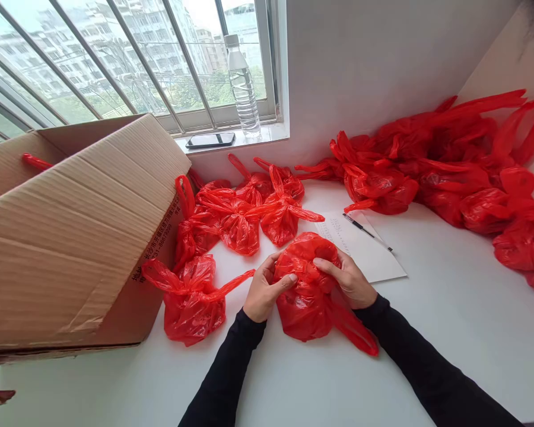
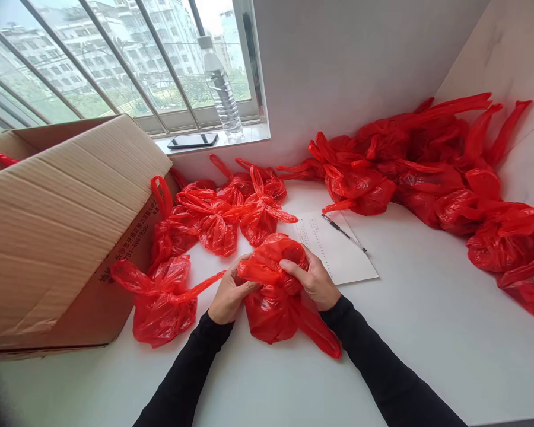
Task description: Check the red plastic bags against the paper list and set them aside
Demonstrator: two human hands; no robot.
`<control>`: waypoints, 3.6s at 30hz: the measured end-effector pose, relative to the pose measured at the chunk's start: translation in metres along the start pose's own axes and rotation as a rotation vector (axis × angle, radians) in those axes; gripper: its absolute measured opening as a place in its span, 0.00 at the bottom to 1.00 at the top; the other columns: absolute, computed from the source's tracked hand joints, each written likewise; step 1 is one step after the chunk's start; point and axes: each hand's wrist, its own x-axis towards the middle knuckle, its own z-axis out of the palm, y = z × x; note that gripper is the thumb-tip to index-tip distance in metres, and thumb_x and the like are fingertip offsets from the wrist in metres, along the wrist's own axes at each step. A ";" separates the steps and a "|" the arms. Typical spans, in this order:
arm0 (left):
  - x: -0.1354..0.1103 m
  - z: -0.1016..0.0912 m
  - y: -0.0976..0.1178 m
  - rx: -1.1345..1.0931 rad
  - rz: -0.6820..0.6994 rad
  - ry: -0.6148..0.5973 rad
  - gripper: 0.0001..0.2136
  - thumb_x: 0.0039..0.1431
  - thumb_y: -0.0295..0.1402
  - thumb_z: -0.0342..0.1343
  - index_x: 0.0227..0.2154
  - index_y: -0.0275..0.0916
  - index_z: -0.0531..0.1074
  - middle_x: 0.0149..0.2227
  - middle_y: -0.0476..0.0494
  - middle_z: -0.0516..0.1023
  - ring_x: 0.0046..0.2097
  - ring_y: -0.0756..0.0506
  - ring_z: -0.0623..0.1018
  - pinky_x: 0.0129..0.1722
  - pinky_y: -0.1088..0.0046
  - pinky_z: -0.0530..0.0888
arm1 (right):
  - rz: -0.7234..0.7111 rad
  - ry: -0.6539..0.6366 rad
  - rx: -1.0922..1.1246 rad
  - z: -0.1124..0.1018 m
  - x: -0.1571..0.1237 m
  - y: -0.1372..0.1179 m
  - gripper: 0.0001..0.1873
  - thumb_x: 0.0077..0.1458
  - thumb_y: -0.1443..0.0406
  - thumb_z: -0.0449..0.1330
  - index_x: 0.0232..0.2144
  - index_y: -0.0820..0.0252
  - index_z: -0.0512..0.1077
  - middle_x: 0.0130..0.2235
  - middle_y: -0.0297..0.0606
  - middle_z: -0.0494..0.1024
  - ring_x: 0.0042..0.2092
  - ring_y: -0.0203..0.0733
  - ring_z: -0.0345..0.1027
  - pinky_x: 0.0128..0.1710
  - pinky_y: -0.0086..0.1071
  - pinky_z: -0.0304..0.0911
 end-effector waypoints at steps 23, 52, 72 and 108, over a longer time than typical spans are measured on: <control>-0.002 0.001 0.005 0.009 -0.094 -0.038 0.24 0.52 0.35 0.70 0.52 0.39 0.72 0.48 0.38 0.82 0.48 0.40 0.80 0.51 0.63 0.74 | -0.031 0.132 -0.049 -0.004 0.003 0.006 0.13 0.53 0.55 0.70 0.36 0.56 0.79 0.36 0.37 0.82 0.38 0.46 0.74 0.40 0.36 0.69; -0.001 -0.003 0.004 0.132 -0.100 -0.066 0.16 0.56 0.42 0.65 0.40 0.36 0.75 0.38 0.41 0.80 0.40 0.41 0.79 0.44 0.63 0.74 | -0.037 0.117 -0.010 -0.007 0.006 0.006 0.19 0.52 0.55 0.71 0.45 0.52 0.79 0.46 0.38 0.83 0.52 0.51 0.74 0.52 0.41 0.70; -0.001 -0.004 0.004 0.136 -0.093 -0.078 0.15 0.57 0.41 0.64 0.42 0.37 0.75 0.41 0.40 0.81 0.43 0.40 0.79 0.45 0.64 0.74 | -0.037 0.122 -0.018 -0.008 0.005 0.006 0.15 0.53 0.55 0.70 0.42 0.53 0.79 0.45 0.38 0.82 0.48 0.50 0.75 0.49 0.40 0.70; -0.001 -0.005 0.002 0.146 -0.090 -0.079 0.14 0.59 0.40 0.64 0.42 0.37 0.75 0.41 0.41 0.79 0.43 0.42 0.78 0.47 0.64 0.73 | -0.053 0.101 0.007 -0.011 0.007 0.009 0.13 0.55 0.58 0.69 0.43 0.53 0.79 0.47 0.37 0.82 0.48 0.48 0.74 0.50 0.37 0.69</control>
